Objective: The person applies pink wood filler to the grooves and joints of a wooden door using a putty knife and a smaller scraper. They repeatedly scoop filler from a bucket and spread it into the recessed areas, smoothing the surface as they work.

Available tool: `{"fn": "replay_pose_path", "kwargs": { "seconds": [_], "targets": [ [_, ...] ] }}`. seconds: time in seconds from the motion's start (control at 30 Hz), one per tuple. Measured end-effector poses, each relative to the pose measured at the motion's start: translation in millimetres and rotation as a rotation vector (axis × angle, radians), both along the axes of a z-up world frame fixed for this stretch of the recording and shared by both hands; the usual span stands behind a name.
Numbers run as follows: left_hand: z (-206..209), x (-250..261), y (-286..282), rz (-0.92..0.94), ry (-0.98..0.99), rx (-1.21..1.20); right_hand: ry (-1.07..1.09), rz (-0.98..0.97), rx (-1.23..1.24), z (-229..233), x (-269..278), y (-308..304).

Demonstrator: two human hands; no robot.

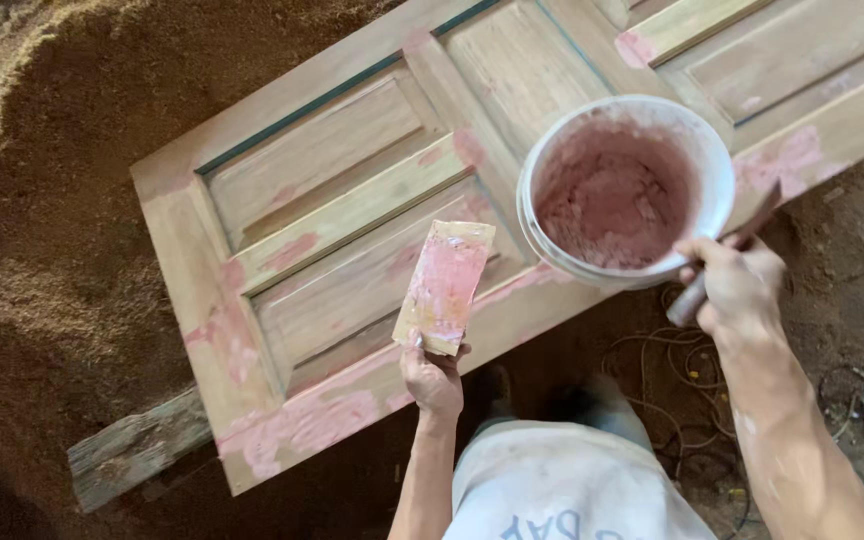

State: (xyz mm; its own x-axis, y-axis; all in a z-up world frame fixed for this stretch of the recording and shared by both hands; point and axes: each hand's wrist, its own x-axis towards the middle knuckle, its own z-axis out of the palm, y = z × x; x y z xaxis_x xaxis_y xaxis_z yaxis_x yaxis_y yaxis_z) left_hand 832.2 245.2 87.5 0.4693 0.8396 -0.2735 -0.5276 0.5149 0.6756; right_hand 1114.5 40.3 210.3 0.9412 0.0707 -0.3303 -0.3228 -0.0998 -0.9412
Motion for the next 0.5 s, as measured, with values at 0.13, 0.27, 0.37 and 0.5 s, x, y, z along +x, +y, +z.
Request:
{"fn": "replay_pose_path", "kwargs": {
  "seconds": [0.13,0.27,0.37,0.5],
  "targets": [
    [5,60,-5,0.149,0.016,-0.042,0.037,0.103,0.014,-28,97,44],
    [5,118,-18,0.309,0.007,-0.052,0.050,0.198,0.052,-64,160,82],
    [12,164,-29,0.421,0.036,-0.098,0.282,0.322,-0.115,-65,187,83],
    [14,226,-22,0.526,0.011,-0.012,0.362,0.605,-0.277,-45,216,60]
  ]
}}
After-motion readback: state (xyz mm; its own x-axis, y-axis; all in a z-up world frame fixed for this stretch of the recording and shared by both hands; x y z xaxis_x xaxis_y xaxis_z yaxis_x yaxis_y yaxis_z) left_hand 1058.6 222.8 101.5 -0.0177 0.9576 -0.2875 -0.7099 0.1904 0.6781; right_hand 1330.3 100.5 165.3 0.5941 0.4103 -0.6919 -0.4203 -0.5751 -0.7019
